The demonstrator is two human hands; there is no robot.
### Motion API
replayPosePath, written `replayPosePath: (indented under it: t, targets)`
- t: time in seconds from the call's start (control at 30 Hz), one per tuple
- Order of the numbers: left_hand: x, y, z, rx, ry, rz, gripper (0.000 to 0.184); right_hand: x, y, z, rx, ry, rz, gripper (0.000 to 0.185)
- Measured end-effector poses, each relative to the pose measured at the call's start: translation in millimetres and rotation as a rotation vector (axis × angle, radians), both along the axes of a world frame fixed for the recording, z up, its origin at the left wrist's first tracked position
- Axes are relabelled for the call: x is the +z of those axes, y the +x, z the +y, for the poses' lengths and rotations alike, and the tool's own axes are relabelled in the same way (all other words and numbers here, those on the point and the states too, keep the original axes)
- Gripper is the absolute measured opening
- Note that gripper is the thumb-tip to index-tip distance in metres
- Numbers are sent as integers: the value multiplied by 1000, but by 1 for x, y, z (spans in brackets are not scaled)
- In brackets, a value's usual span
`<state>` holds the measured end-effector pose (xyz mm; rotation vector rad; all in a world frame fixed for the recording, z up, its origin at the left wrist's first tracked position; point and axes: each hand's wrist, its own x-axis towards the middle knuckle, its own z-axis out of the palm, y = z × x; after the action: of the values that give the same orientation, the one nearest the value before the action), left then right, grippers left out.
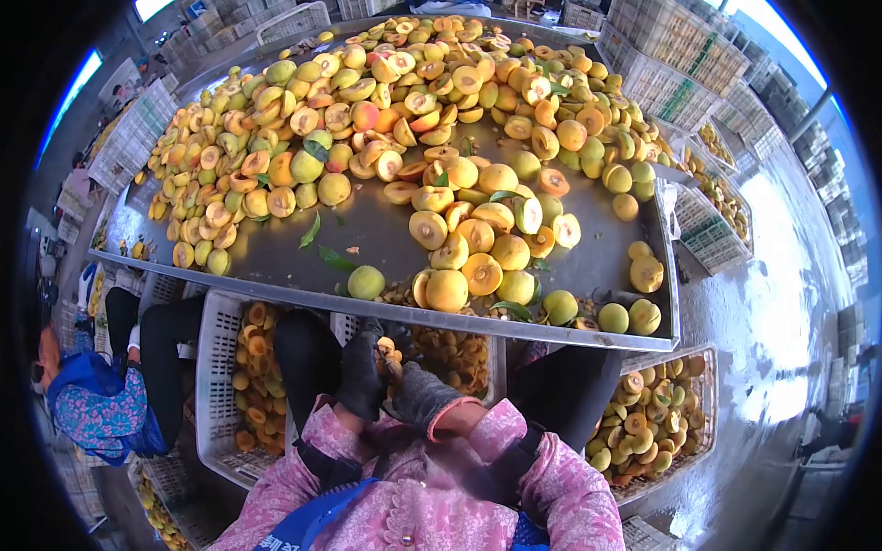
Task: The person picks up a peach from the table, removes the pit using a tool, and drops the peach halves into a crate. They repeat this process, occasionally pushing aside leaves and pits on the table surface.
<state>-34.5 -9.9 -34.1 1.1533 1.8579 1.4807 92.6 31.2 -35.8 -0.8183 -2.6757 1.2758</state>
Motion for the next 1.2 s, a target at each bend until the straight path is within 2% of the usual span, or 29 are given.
replayPosePath:
  t: [0.03, 0.1, 0.17, 0.2, 0.27, 0.3, 0.37, 0.47, 0.5, 0.57, 0.6, 0.67, 0.7, 0.77, 0.8, 0.83, 0.9, 0.97, 1.0, 1.07, 1.13, 1.2]
  targets:
    - [5, 3, 2, 7, 5, -149, 24, -8, 0, 1, 47, 0, 43, 37]
    - [3, 2, 2, 6, -20, -73, 18, -24, 0, 5, 138, -8, 106, 36]
    - [-7, -3, 0, -8, -74, 378, 9, -22, -3, 10, 227, -36, 127, 35]
    - [-10, -4, 0, -15, -54, 384, 9, -19, -5, 11, 269, -55, 129, 35]
    - [-12, -5, 1, -27, -13, 392, 10, -20, -5, 10, 193, -43, 118, 32]
    - [-15, -6, 0, -49, -62, 228, 12, -20, -5, 8, 155, -37, 112, 31]
    - [-24, -9, -1, -88, -155, -101, 20, -8, -7, 17, 263, -146, 35, 24]
    - [-34, -12, -2, -210, -24, -196, 9, -3, 1, 33, 445, -163, -1, 21]
    - [-34, -13, -4, -229, -17, -87, 12, -3, 5, 36, 510, -145, 3, 22]
    - [-23, -15, -3, -264, -2, 134, 19, -2, 10, 36, 521, 55, 193, 21]
    - [-23, -16, -1, -275, -47, -201, 22, -1, 13, 36, 522, 155, 287, 20]
    - [-23, -15, 2, -280, -136, -874, 30, 2, 20, 36, 480, 197, 508, 22]
    - [-20, -15, 3, -293, -155, -919, 32, 5, 22, 37, 457, 220, 619, 23]
    - [-5, -14, 4, -319, -191, -1008, 37, 10, 30, 34, 201, -739, 246, 27]
    - [-9, -13, 3, -341, -189, -982, 38, 13, 33, 30, 129, -1077, 177, 29]
    - [-14, -13, 2, -363, -186, -956, 38, 16, 36, 26, -1, -1392, 95, 31]
    - [-19, -12, 1, -420, -143, -894, 38, 20, 41, 19, -105, -1770, 235, 34]
    - [-14, -11, -1, -491, -72, -824, 38, -3, 43, 3, -228, -1735, 253, 34]
    - [-12, -7, -1, -393, -125, -967, 35, -12, 44, -1, -288, -1713, 262, 34]
    - [-7, 2, 1, -184, -226, -1243, 29, 19, 45, 10, -178, -1526, 139, 40]
    - [-2, -2, -1, -224, -19, -984, 23, 42, 52, 15, -159, -1441, 87, 43]
    - [13, -7, 1, -125, 117, -1006, 17, 50, 64, 17, -229, -1459, 107, 44]
